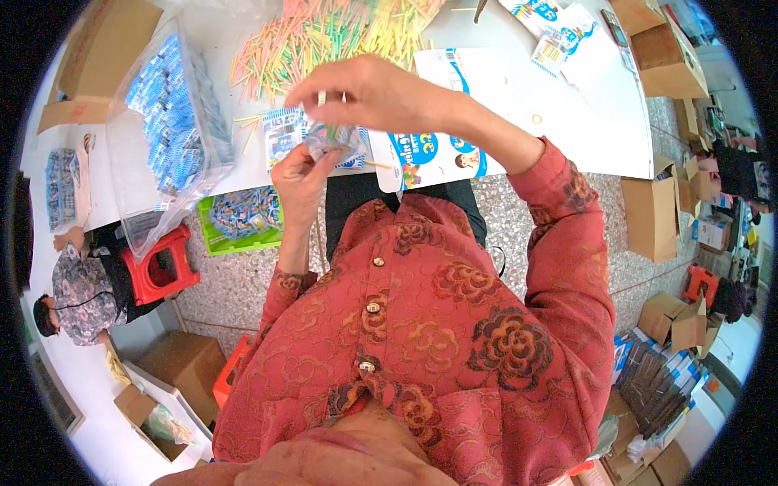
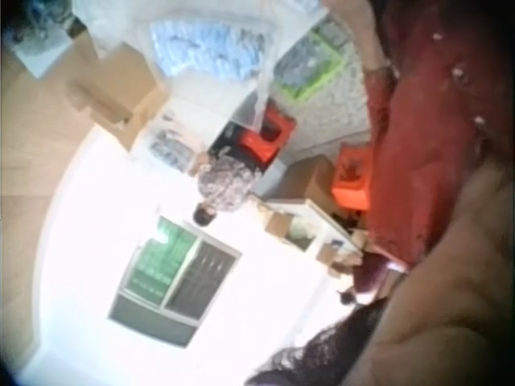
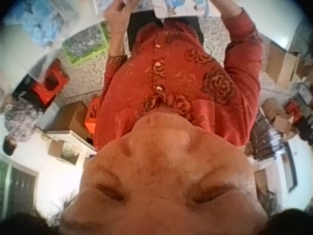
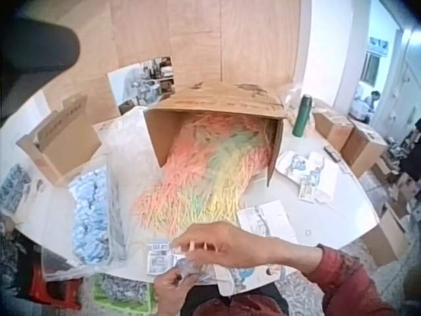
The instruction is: Packaging small colorful plastic rings into plastic bags at a workstation.
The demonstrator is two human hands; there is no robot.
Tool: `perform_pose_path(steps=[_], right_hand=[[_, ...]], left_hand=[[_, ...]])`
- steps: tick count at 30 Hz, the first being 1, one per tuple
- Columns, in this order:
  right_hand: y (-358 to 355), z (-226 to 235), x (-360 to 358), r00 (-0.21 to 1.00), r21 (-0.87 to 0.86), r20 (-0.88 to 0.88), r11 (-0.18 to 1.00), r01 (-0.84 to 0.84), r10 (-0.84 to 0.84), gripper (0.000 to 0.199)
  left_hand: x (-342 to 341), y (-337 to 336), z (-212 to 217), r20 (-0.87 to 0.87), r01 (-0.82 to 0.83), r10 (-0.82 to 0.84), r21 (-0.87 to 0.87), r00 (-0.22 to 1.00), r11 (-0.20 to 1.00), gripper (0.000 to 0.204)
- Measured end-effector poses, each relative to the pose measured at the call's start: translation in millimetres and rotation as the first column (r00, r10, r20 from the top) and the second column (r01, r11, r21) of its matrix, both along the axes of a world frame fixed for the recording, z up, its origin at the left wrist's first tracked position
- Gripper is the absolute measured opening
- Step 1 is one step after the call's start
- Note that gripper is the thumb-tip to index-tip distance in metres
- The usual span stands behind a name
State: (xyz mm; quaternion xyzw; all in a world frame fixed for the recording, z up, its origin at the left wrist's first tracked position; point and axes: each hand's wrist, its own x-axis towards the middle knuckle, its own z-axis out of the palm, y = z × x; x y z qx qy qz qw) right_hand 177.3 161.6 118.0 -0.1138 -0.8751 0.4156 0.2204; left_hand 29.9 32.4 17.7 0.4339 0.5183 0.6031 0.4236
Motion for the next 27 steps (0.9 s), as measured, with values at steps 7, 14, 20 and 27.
perform_pose_path(steps=[7,14,20,27], right_hand=[[68,-77,31,0.882,0.316,0.115,0.858,0.404,-0.458,0.025],[45,-99,26,0.571,0.486,0.6,0.823,0.295,-0.559,0.054],[47,-113,19,0.587,0.571,0.515,0.76,0.308,-0.625,0.048],[62,-133,14,0.748,0.594,0.384,0.765,0.248,-0.541,0.015]], left_hand=[[-20,-3,-2,0.013,-0.141,0.141,0.059,0.99,0.988,0.014],[-23,-7,-1,-0.007,-0.155,0.155,0.019,0.988,0.988,0.015],[-21,-6,-2,0.026,-0.158,0.157,0.062,0.987,0.985,0.014],[-21,-7,-2,0.027,-0.148,0.146,0.058,0.989,0.987,0.013]])
